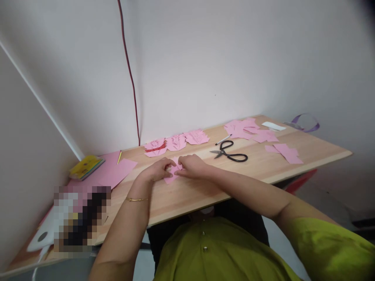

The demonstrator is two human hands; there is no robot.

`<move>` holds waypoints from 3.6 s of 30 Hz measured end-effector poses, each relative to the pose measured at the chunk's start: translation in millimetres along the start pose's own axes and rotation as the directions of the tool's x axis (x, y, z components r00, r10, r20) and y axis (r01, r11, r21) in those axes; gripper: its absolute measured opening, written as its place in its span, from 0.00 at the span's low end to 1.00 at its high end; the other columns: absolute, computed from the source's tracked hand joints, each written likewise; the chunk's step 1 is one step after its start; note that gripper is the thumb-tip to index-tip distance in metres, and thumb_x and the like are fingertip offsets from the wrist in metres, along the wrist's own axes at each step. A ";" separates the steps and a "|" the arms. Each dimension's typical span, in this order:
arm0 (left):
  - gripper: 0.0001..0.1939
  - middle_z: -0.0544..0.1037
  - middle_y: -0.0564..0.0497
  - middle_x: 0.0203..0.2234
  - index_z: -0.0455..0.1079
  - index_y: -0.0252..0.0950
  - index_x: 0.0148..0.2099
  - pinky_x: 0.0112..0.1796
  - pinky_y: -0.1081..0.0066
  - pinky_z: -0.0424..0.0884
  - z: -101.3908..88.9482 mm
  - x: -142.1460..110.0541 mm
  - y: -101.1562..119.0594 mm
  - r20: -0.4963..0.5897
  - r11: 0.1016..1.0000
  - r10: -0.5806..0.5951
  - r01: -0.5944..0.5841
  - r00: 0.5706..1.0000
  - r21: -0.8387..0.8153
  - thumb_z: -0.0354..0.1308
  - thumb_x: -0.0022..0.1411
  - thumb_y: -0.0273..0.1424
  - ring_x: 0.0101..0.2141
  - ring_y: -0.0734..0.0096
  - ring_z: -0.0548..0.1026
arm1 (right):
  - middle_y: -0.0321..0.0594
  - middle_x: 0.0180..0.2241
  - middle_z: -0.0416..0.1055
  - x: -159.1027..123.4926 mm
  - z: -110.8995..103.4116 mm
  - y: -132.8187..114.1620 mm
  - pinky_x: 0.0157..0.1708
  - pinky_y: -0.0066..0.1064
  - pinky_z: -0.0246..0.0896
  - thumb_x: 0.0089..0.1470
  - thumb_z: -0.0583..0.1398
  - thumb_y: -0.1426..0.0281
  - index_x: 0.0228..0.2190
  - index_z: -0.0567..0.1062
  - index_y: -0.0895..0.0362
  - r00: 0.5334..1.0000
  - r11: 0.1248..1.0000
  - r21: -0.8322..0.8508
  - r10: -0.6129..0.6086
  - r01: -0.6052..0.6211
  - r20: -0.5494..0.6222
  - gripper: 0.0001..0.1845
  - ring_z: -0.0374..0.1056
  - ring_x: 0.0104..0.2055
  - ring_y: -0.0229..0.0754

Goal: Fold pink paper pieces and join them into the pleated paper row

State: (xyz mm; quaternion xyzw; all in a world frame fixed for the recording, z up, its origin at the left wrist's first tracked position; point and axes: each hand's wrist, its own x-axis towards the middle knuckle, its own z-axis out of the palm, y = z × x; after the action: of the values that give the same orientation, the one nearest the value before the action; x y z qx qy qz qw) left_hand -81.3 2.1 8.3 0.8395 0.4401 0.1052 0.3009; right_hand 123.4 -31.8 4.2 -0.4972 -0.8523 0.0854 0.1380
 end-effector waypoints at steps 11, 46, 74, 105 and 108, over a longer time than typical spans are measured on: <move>0.24 0.67 0.52 0.33 0.71 0.36 0.49 0.36 0.70 0.63 -0.5 0.5 -2.2 0.031 0.997 -0.021 0.019 0.999 0.071 0.63 0.47 0.30 0.34 0.68 0.66 | 0.43 0.33 0.74 -18.1 -68.0 134.3 0.34 0.31 0.60 0.54 0.56 0.67 0.47 0.72 0.58 0.794 0.864 0.271 0.499 -0.425 -0.346 0.19 0.68 0.33 0.43; 0.06 0.76 0.49 0.30 0.71 0.36 0.31 0.34 0.69 0.66 6.4 11.8 -0.4 -0.437 0.996 -0.071 0.041 0.897 -0.079 0.53 0.52 0.30 0.33 0.66 0.72 | 0.59 0.51 0.70 -90.1 -94.2 241.5 0.46 0.45 0.62 0.52 0.56 0.67 0.53 0.72 0.60 0.786 0.739 -0.268 0.579 -0.618 -0.217 0.27 0.67 0.52 0.61; 0.26 0.75 0.48 0.25 0.69 0.35 0.34 0.29 0.69 0.66 17.9 28.8 21.1 -0.434 0.554 -0.312 -0.210 0.845 -0.806 0.55 0.54 0.55 0.27 0.68 0.72 | 0.35 0.32 0.74 4.4 -22.0 5.3 0.33 0.28 0.61 0.55 0.58 0.65 0.43 0.69 0.55 0.991 0.598 0.796 0.014 0.099 -0.134 0.14 0.69 0.34 0.39; 0.19 0.67 0.57 0.18 0.63 0.35 0.24 0.30 0.75 0.68 29.9 26.4 24.5 -0.374 0.333 -0.389 -0.250 0.842 -0.909 0.72 0.40 0.35 0.23 0.79 0.66 | 0.36 0.27 0.70 23.4 -7.7 62.0 0.33 0.28 0.61 0.47 0.64 0.56 0.29 0.75 0.56 0.742 0.225 0.938 0.575 0.262 -0.345 0.16 0.64 0.30 0.36; 0.19 0.67 0.57 0.18 0.62 0.36 0.25 0.31 0.74 0.69 27.5 26.1 23.7 -0.356 0.270 -0.395 -0.264 0.847 -0.926 0.72 0.41 0.34 0.23 0.79 0.67 | 0.37 0.25 0.68 22.5 -22.4 90.3 0.28 0.28 0.63 0.50 0.56 0.43 0.29 0.72 0.55 0.624 -0.114 0.911 0.761 0.397 -0.177 0.27 0.62 0.26 0.36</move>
State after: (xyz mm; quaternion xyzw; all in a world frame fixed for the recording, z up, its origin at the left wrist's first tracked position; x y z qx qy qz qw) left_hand -37.8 1.5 -1.7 0.3989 0.3850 0.5602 0.6155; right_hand 194.5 32.4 3.3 -0.3443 -0.2527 0.4901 0.7599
